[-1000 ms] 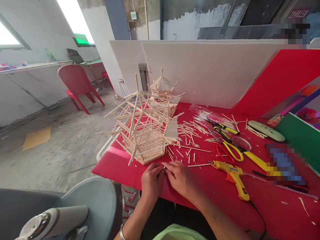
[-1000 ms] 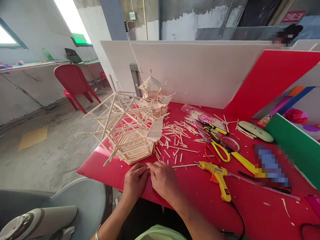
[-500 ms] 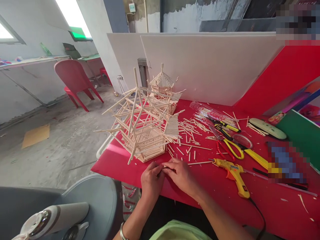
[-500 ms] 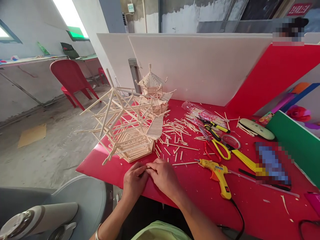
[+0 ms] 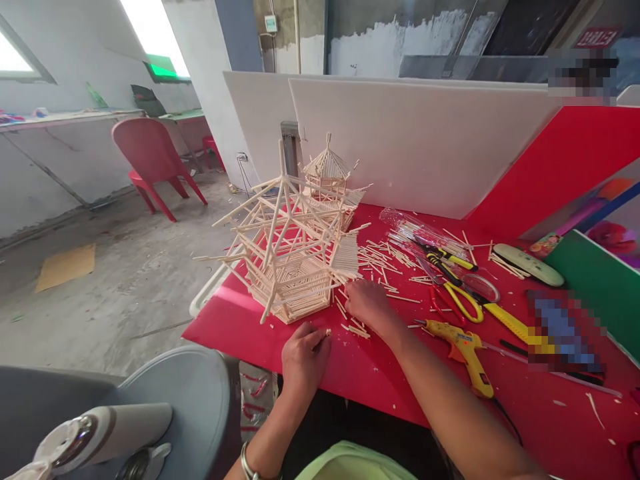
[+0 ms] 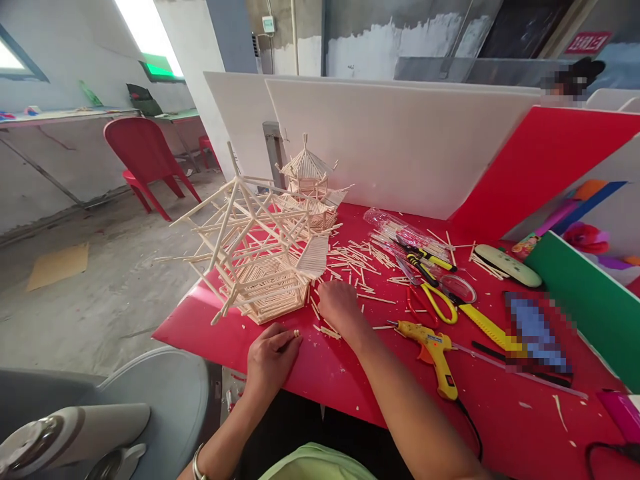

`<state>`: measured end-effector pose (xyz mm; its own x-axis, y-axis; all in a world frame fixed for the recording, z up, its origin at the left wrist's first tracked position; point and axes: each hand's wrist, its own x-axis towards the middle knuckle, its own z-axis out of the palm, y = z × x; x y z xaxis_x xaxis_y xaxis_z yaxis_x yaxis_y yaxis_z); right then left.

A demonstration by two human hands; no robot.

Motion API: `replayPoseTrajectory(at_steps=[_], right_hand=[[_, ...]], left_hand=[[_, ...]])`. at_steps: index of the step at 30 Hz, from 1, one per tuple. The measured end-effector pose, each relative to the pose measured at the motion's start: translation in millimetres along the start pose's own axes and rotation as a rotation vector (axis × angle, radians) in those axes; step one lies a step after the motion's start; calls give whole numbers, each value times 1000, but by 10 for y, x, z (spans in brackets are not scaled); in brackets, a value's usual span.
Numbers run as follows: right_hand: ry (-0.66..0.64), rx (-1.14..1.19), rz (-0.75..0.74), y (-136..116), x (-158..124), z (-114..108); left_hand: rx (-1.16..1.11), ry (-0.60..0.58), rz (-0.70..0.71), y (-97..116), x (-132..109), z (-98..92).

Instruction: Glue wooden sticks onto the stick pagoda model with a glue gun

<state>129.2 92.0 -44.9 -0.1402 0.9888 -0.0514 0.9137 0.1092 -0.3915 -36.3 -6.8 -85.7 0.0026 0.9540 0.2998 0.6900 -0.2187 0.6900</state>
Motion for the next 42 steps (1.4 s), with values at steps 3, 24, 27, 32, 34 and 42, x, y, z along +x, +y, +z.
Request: replayPoseTrajectory(at_steps=[3,24,27,32,34,42], right_hand=[[-18,91,-48,17,-218,4],[77,371,-308,-166,-851,354],[117,388,-294,-160,-833,415],[190,428,-260,-91,-779,544],[199,443,-264,-64,-765,581],[201,462,-307,-34,-739,598]], left_hand=[[12,6,-10,2,-7,10],[42,2,60,-61,-42,41],[63,18,62,-55,-47,44],[52,10,71,-52,-33,44],[34,-1,74,-55,-27,45],[54,-7,105,-78,-41,52]])
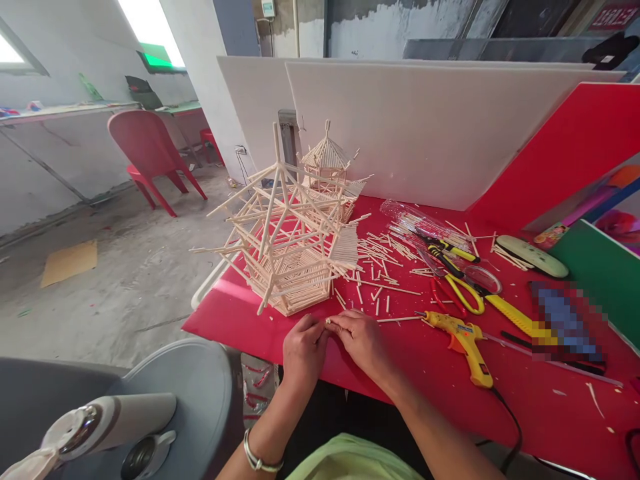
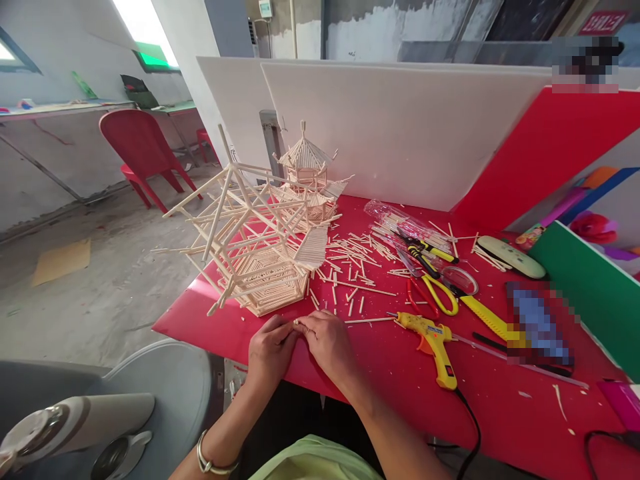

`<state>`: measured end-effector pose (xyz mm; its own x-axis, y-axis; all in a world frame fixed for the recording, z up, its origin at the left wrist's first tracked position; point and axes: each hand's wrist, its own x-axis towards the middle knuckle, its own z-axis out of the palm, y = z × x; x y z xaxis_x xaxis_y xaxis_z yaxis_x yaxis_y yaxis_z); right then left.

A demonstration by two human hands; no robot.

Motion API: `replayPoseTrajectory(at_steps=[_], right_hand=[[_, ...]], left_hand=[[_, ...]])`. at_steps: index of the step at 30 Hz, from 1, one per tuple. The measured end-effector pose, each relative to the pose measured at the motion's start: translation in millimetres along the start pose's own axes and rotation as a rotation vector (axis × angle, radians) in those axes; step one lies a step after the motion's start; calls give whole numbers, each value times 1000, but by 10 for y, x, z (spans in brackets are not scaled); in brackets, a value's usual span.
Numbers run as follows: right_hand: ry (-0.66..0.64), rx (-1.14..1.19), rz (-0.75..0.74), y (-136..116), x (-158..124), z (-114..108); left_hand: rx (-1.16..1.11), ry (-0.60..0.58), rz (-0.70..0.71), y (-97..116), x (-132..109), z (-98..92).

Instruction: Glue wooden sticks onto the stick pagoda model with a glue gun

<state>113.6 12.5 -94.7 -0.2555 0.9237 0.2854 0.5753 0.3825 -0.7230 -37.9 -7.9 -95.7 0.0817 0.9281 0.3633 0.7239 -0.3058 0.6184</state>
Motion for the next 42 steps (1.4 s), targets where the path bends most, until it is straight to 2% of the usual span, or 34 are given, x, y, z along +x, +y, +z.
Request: replayPoseTrajectory(at_steps=[10,14,18,20,22,25,27,30,34,38,42], right_hand=[[11,18,-18,8,-4,35],[38,38,-25,-72,37,17],[12,17,40,-121,92,-98],[5,-31,108,-94,145,-171],[21,-108,194,-39,229,-233],[39,-234,297,57,395,-284],[34,-285,316,98,480,-303],[56,-311,307,105,476,-350],[67,-264,257,15,261,-473],[59,-171,164,-145,109,-570],[84,-48,81,-265,129,-591]], left_hand=[[-22,3,-22,34,11,-16],[-192,16,-72,90,58,-90],[-368,1,-143,123,139,-122],[-443,2,-215,123,163,-112],[-554,24,-351,131,165,-107],[-819,38,-598,201,157,-155],[-1008,42,-685,297,169,-241],[-1184,41,-710,474,233,-421],[-1365,-38,-793,651,397,-593],[-1508,8,-851,718,564,-564],[-1586,100,-912,740,640,-457]])
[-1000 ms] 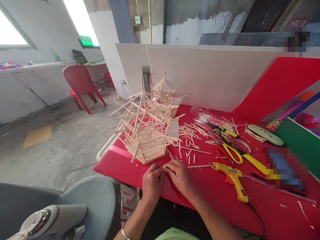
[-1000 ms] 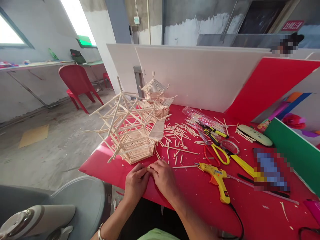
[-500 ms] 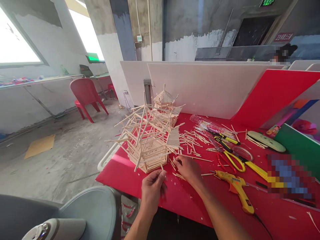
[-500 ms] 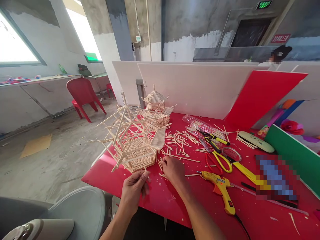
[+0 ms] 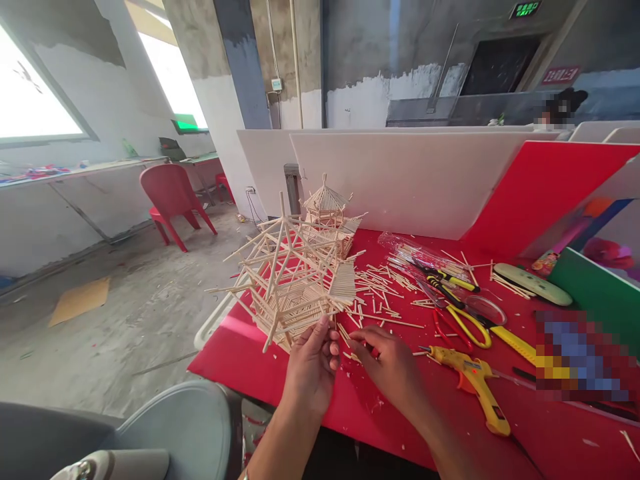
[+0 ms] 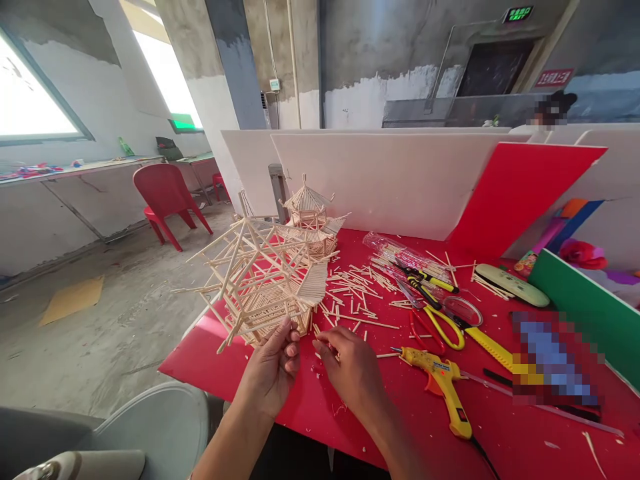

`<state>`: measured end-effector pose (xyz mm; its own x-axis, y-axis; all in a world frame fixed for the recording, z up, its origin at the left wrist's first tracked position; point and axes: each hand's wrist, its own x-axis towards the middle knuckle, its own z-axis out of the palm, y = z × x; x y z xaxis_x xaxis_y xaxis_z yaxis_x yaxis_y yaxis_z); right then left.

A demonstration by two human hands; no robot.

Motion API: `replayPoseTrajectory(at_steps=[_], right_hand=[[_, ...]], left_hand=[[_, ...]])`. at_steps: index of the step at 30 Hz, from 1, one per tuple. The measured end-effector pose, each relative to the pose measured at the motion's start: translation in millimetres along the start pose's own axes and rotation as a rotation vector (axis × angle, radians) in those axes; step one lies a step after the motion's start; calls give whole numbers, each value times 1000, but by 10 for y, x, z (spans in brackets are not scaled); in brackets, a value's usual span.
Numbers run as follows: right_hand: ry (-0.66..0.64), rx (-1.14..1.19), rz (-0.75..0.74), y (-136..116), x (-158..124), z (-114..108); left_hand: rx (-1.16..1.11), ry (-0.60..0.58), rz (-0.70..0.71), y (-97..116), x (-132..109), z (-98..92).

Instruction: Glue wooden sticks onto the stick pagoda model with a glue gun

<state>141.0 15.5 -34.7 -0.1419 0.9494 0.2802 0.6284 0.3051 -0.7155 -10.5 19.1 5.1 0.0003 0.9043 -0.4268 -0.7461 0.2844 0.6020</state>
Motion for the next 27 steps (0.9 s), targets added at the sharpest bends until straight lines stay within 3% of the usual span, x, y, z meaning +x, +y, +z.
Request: replayPoseTrajectory(at_steps=[15,27], right_hand=[[-29,86,9,19,0,-31],[-69,64,-3,41,-17,-18]], left_hand=[[-31,95,-37,14,70,166],[52,51,125,-36,86,54]])
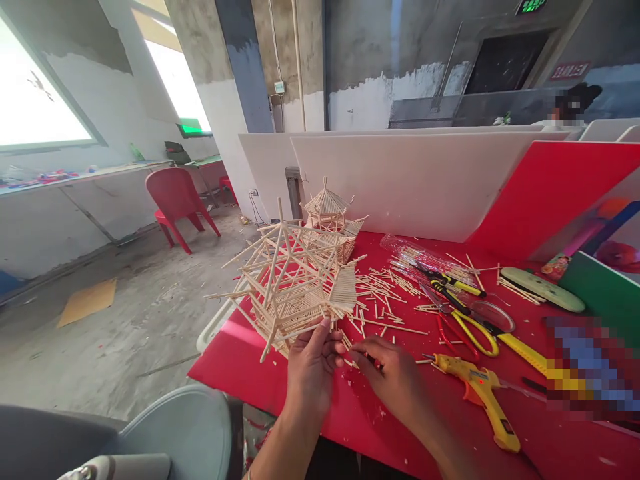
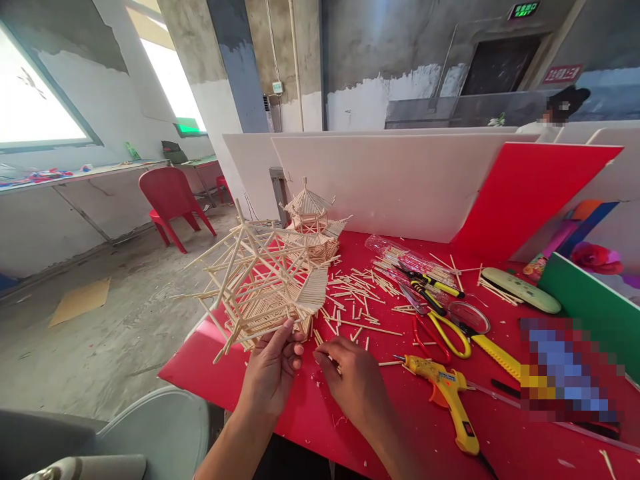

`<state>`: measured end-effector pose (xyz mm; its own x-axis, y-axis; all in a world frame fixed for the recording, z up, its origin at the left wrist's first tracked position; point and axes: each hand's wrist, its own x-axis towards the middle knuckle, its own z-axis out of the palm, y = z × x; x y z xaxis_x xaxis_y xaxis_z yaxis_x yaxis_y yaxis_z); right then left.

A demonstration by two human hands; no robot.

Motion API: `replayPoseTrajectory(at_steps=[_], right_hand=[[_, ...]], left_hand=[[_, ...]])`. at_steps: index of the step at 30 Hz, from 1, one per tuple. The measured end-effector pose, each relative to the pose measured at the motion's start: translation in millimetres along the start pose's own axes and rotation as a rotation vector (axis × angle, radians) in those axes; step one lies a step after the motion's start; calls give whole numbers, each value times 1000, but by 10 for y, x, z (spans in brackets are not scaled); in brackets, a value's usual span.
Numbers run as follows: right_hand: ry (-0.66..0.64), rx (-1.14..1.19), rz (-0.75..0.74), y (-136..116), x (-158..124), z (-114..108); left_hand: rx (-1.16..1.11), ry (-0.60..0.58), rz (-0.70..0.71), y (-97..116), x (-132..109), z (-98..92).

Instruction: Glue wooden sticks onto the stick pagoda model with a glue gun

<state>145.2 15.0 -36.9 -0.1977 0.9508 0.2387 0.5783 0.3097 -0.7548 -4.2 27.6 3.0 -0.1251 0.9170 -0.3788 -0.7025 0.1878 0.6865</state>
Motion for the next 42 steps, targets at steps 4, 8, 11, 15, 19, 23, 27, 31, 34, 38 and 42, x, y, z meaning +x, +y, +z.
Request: replayPoseTrajectory(at_steps=[4,8,11,15,19,23,27,31,34,38,42], right_hand=[[-11,-8,-6,-12,-8,-12],[9,-3,19,-25,-25,-44],[14,19,31,-13,-48,-52],[16,13,26,7,-82,-61],[15,-10,24,9,-103,-82],[24,-24,32,-1,-114,-110],[38,-76,43,19,-147,-172],[88,-154,53,89,-223,-276],[111,-202,64,144,-292,-368],[120,-234,83,189,-358,-460],[127,-243,78,207,-382,-480]], left_hand=[[14,5,55,2,-13,-16],[47,16,68,31,-29,-13],[60,0,55,44,-28,9],[56,-37,37,44,-21,39],[60,-26,37,44,-22,55],[81,-16,40,33,-16,50],[129,-11,38,15,3,30],[177,7,31,16,20,22],[169,1,59,24,28,22],[127,-26,76,33,24,12],[109,-35,97,43,17,9]])
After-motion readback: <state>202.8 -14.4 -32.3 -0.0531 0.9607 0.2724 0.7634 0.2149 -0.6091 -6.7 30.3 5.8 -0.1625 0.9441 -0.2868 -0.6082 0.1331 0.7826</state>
